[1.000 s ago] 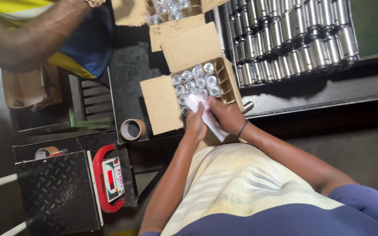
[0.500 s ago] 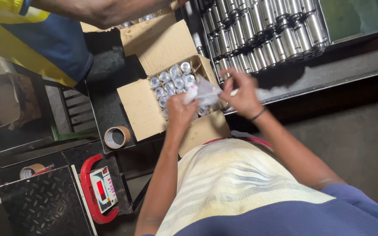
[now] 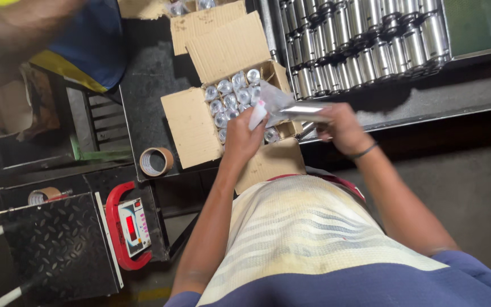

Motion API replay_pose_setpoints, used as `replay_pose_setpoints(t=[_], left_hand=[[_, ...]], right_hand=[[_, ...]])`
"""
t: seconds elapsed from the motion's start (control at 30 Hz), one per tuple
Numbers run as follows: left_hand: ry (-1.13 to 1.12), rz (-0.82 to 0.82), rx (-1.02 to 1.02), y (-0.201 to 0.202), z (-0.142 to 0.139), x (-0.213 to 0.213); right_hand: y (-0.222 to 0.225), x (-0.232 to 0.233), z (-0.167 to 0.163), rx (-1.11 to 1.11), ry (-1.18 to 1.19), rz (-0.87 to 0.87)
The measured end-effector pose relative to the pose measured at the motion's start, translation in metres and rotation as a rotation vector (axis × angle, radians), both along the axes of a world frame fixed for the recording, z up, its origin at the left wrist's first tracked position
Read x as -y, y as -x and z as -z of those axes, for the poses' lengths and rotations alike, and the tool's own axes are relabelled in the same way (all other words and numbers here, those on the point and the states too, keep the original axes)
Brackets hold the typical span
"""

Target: The person wraps cylindrical metal parts in plastic bags and places them into the compartments of a cardboard box, then closes the box and seals it with brown packing tape. They place the sealed box on a weighing scale and continue wrapping and packing more parts into another box.

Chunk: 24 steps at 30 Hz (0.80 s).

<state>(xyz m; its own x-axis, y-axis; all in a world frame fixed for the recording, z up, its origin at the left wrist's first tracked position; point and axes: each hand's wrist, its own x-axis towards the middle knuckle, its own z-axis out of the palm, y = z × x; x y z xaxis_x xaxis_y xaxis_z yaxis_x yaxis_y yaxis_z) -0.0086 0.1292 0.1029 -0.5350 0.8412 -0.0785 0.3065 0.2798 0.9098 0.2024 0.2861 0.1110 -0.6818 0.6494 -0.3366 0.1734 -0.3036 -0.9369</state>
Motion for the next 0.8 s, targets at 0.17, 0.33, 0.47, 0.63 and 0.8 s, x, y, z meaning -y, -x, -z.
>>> replay_pose_setpoints(t=[0.17, 0.33, 0.47, 0.63, 0.8], left_hand=[[0.002, 0.118, 0.207, -0.010, 0.034, -0.003], [-0.219, -0.278, 1.253, 0.015, 0.060, 0.021], [-0.032, -0.363, 1.182, 0.015, 0.077, 0.053], [-0.046, -0.401, 1.122, 0.004, 0.097, 0.068], [-0.157, -0.376, 1.179, 0.009, 0.097, 0.086]], right_hand=[[0.047, 0.045, 0.008, 0.150, -0.627, -0.152], [0.042, 0.061, 0.027, 0.032, 0.201, -0.170], [0.053, 0.067, 0.048, 0.053, -0.846, -0.131], [0.106, 0.021, 0.083, 0.574, -0.942, -0.711], [0.134, -0.007, 0.077, 0.627, -1.027, -0.429]])
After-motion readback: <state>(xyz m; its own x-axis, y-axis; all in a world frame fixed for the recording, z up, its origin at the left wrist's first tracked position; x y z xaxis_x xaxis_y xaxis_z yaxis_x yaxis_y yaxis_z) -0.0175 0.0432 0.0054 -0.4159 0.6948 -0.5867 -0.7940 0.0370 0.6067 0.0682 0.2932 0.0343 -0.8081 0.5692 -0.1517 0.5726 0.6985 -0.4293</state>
